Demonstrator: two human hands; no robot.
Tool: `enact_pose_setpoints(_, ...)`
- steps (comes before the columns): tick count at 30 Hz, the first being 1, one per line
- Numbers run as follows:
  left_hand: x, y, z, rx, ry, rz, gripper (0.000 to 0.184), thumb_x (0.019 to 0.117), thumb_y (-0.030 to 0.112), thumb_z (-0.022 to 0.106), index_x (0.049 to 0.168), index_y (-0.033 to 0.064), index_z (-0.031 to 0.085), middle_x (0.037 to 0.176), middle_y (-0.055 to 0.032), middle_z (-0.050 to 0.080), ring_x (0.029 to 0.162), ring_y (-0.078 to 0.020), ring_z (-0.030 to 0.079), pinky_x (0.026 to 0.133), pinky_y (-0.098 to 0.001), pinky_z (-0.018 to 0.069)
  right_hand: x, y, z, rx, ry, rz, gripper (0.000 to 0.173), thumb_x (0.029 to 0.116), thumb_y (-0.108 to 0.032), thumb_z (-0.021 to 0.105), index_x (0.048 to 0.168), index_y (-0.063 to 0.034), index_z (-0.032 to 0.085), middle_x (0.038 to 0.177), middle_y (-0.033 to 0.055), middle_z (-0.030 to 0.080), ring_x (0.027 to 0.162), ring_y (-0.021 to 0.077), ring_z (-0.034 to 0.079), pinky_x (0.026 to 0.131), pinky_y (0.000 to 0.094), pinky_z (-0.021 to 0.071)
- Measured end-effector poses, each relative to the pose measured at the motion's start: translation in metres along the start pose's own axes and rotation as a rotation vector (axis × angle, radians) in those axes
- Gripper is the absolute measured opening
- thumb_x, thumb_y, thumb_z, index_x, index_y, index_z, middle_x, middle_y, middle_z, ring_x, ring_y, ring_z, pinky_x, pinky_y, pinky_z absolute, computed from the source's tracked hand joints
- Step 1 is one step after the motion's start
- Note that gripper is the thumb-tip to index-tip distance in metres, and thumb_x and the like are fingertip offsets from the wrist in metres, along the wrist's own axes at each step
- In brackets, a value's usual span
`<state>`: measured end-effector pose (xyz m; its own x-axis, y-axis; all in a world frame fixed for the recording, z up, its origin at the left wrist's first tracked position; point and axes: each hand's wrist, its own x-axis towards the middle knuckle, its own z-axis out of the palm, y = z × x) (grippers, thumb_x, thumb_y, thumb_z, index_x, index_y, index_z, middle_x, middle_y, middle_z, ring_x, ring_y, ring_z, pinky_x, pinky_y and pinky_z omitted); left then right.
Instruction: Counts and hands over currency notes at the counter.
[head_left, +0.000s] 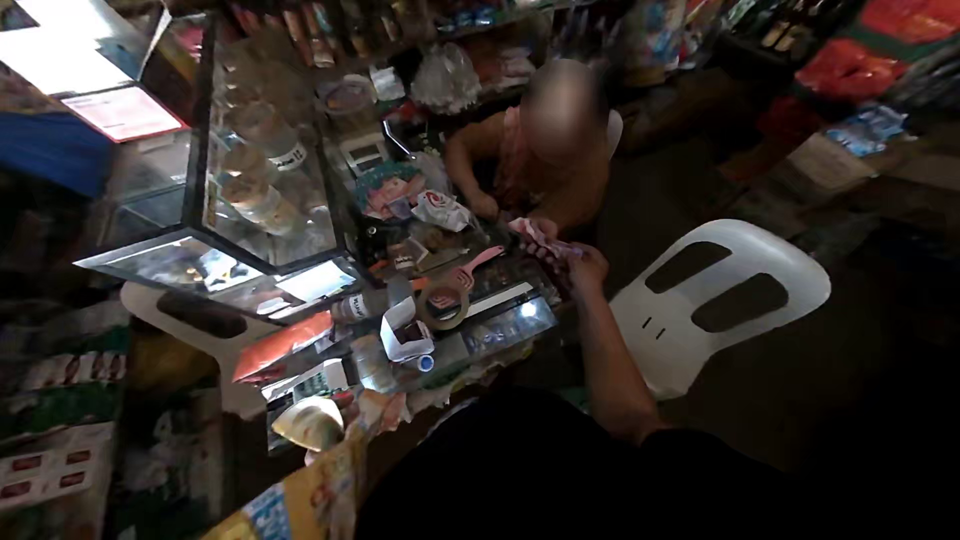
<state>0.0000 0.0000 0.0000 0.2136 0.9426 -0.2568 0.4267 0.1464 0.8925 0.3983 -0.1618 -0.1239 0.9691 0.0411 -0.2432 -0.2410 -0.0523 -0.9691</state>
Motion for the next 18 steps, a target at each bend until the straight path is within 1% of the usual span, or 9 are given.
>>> enact_pose_setpoints(2,0.022,-0.024,0.012,-0.082,0.079,0.108,0.031,0.1009,-0.005,0.050,0.128,-0.0210,0.046,0.111,-0.0230,0.059,0.096,-0.0086,0.056,0.089,-0.0171,0.0467,-0.005,-0.015,-0.020,-0.114,0.008,-0.050,0.039,0.0950,-0.011,0.073,0.131,-0.0021,0.062,0.115,0.0205,0.068,0.090,0.0291,0.071,0.078,0.0482,0.0624)
enact_pose_setpoints(4,0.035,-0.054,0.005,0.017,0.116,0.244,0.032,0.0974,0.007,0.064,0.124,-0.0110,0.058,0.105,-0.0131,0.066,0.090,-0.0051,0.063,0.082,-0.0208,0.0534,-0.006,-0.035,-0.036,-0.189,-0.012,-0.163,0.040,0.0932,-0.012,0.075,0.130,-0.0017,0.064,0.114,0.0201,0.069,0.089,0.0292,0.072,0.078,0.0491,0.0636)
enact_pose_setpoints(5,0.035,-0.052,-0.002,0.126,0.117,0.230,0.034,0.0972,0.016,0.068,0.123,-0.0053,0.063,0.107,-0.0133,0.070,0.092,-0.0106,0.067,0.084,-0.0300,0.0567,-0.008,-0.046,-0.041,-0.224,-0.062,-0.234,0.040,0.0927,-0.012,0.075,0.130,-0.0006,0.064,0.114,0.0194,0.070,0.090,0.0277,0.072,0.078,0.0475,0.0640)
enact_pose_setpoints(7,0.030,-0.033,-0.010,0.212,0.078,0.088,0.043,0.0992,0.027,0.069,0.130,-0.0016,0.062,0.115,-0.0178,0.070,0.103,-0.0226,0.068,0.094,-0.0446,0.0558,-0.020,-0.076,-0.039,-0.303,-0.233,-0.368,0.041,0.0926,-0.010,0.074,0.129,0.0037,0.062,0.115,0.0192,0.069,0.095,0.0236,0.070,0.084,0.0429,0.0622)
enact_pose_setpoints(10,0.026,-0.024,-0.011,0.100,0.125,0.075,0.041,0.0967,0.027,0.072,0.123,-0.0036,0.063,0.105,-0.0167,0.070,0.097,-0.0226,0.070,0.090,-0.0449,0.0579,-0.043,-0.111,-0.007,-0.421,-0.601,-0.584,0.030,0.0902,-0.006,0.074,0.114,0.0102,0.067,0.105,0.0193,0.070,0.090,0.0188,0.069,0.084,0.0385,0.0606)
enact_pose_setpoints(12,0.021,-0.029,-0.011,0.008,0.169,0.121,0.039,0.0959,0.026,0.072,0.123,-0.0011,0.065,0.108,-0.0145,0.072,0.100,-0.0209,0.070,0.093,-0.0435,0.0575,-0.055,-0.115,0.035,-0.467,-0.923,-0.777,0.020,0.0890,-0.003,0.072,0.103,0.0108,0.070,0.094,0.0137,0.073,0.084,0.0082,0.070,0.081,0.0270,0.0606)
enact_pose_setpoints(14,0.010,-0.040,-0.016,-0.029,0.233,0.178,0.041,0.0954,0.023,0.072,0.129,0.0004,0.064,0.113,-0.0154,0.072,0.105,-0.0221,0.070,0.098,-0.0445,0.0560,-0.084,-0.104,0.083,-0.472,-1.276,-0.843,0.013,0.0888,0.002,0.071,0.100,0.0095,0.071,0.093,0.0086,0.074,0.084,0.0021,0.069,0.081,0.0202,0.0590)
enact_pose_setpoints(16,-0.013,-0.051,-0.026,-0.025,0.278,0.200,0.041,0.0956,0.017,0.070,0.131,-0.0013,0.062,0.116,-0.0186,0.071,0.107,-0.0262,0.070,0.099,-0.0466,0.0545,-0.122,-0.081,0.127,-0.450,-1.595,-0.974,0.013,0.0849,0.005,0.070,0.097,0.0059,0.075,0.098,0.0102,0.076,0.092,0.0068,0.071,0.086,0.0232,0.0590)
enact_pose_setpoints(18,-0.044,-0.070,-0.036,0.007,0.315,0.193,0.040,0.0953,0.014,0.069,0.130,-0.0036,0.062,0.115,-0.0214,0.071,0.108,-0.0304,0.070,0.099,-0.0500,0.0541,-0.174,-0.057,0.153,-0.414,-1.866,-1.066,0.015,0.0802,0.005,0.071,0.094,0.0032,0.078,0.110,0.0168,0.075,0.104,0.0201,0.072,0.092,0.0337,0.0596)
